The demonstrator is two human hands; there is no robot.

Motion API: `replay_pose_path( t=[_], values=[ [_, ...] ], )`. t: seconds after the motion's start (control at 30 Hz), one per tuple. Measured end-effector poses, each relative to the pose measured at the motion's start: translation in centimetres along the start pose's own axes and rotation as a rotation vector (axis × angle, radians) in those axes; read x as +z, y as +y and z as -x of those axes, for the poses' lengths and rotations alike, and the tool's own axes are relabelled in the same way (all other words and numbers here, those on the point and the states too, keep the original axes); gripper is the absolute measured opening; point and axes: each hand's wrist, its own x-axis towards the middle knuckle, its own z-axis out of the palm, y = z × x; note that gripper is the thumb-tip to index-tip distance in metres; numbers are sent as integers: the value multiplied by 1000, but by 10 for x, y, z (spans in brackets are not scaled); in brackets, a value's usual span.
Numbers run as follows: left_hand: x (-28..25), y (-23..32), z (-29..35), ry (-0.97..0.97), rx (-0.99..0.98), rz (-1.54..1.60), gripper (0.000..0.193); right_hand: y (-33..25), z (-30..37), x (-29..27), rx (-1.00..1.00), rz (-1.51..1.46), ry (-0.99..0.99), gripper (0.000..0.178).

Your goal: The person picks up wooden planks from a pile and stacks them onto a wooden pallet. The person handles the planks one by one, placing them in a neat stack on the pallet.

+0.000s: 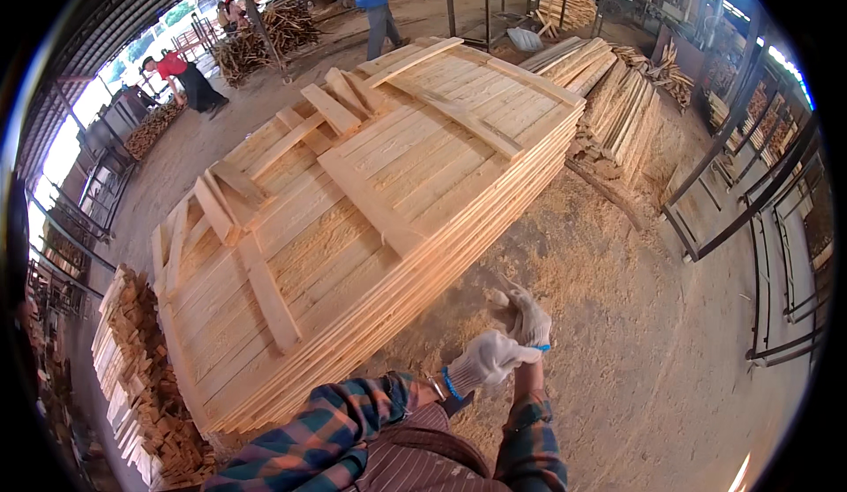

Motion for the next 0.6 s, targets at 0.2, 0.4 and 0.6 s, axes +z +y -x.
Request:
replay_pose_path(
  t=[0.2, 0.4, 0.6],
  values=[
    [18, -83, -98, 420, -176, 11, 53, 6, -47, -75, 318, 908, 78, 35],
    [-6, -147, -175, -204, -320, -303, 68, 30, -135, -93, 365, 1253, -190, 31],
    [-45, -164, -233, -367, -382, -368, 42, 65, -208, -118, 228, 1325, -317, 29]
  ],
)
